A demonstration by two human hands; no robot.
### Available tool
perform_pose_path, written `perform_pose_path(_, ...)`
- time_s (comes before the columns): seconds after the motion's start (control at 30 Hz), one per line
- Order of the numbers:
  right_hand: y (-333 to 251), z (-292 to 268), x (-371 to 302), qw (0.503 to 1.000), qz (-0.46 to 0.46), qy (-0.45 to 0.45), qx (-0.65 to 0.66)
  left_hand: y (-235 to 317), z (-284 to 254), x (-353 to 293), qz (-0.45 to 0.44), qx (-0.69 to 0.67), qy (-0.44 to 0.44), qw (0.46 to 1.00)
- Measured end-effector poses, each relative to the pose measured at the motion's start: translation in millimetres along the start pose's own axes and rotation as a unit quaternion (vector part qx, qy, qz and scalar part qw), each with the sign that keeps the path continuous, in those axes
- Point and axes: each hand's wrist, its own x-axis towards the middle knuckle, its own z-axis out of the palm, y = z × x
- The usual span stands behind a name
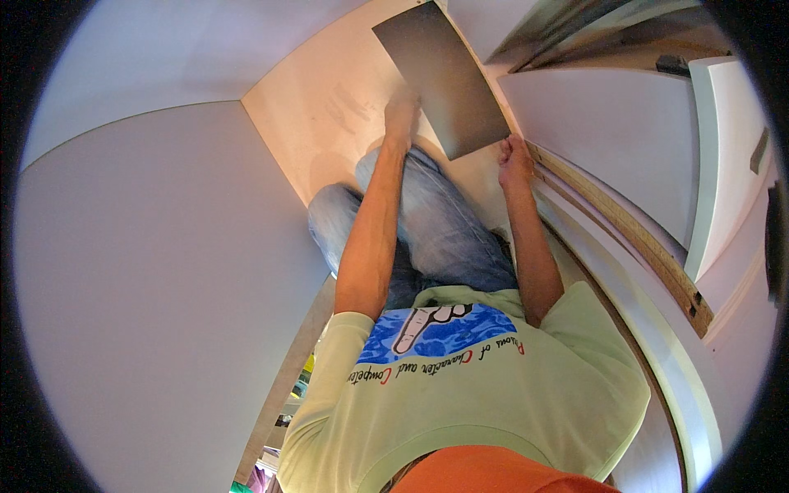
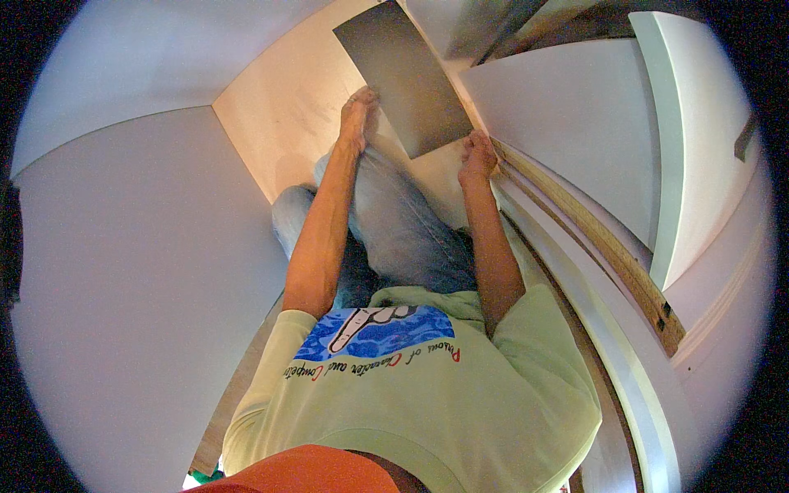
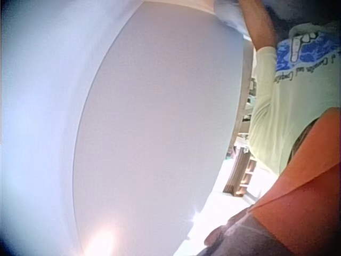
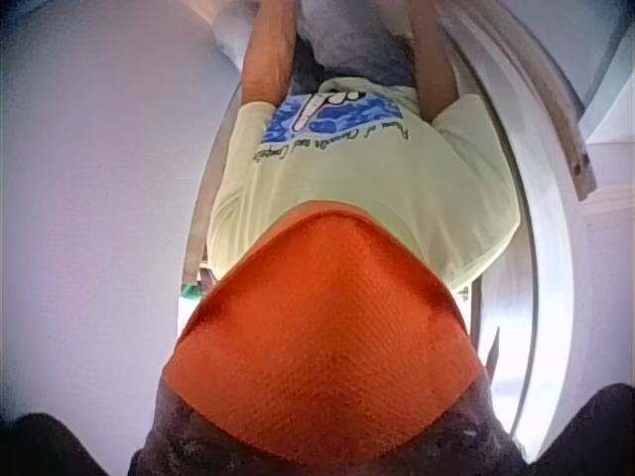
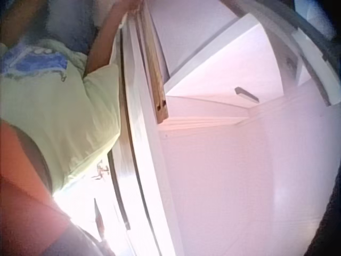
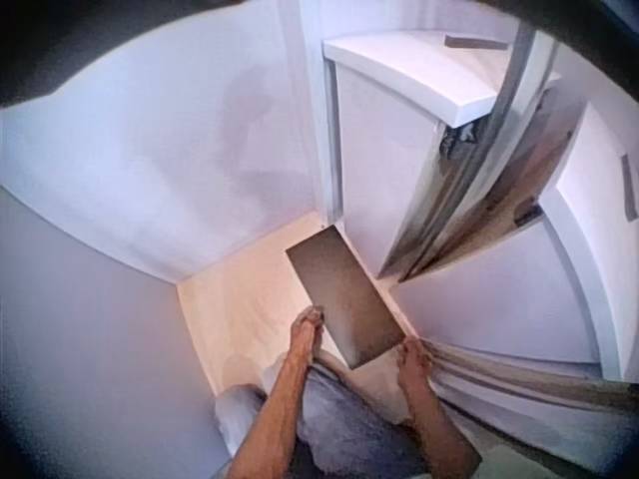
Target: The person assembles a cabinet by handling and positioning wooden panels and a dark rectangular insert. They place panels into the cabinet frame, adjust their alignment, and fit the dark insert into a designated slot.
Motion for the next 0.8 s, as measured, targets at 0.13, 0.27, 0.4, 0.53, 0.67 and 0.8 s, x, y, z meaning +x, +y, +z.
perform_pose_path(0.13,1.5,-1.1,0.5,0.999,-0.006,-0.029,0.013,1.3,-0.6,1.3,0.004,0.008,-0.023,1.0)
perform_pose_path(0.27,-2.3,7.9,-12.7,1.0,-0.003,0.025,0.009,1.8,0.6,0.9,-0.017,0.027,-0.014,0.999)
perform_pose_path(0.4,-1.7,12.5,-20.7,0.999,-0.032,0.034,-0.018,3.5,2.2,-2.0,-0.003,0.04,-0.009,0.999)
perform_pose_path(0.53,6.6,11.3,-14.0,0.993,-0.089,0.049,-0.057,5.1,7.9,-4.6,0.02,0.029,0.004,0.999)
perform_pose_path(0.67,11.6,6.7,-7.8,0.989,-0.102,0.077,-0.07,7.6,12.6,-12.1,0.027,0.039,0.02,0.999)
perform_pose_path(0.8,11.7,10.9,-7.0,0.99,-0.11,0.081,-0.033,14.2,12.8,-20.3,0.044,0.02,0.006,0.999)
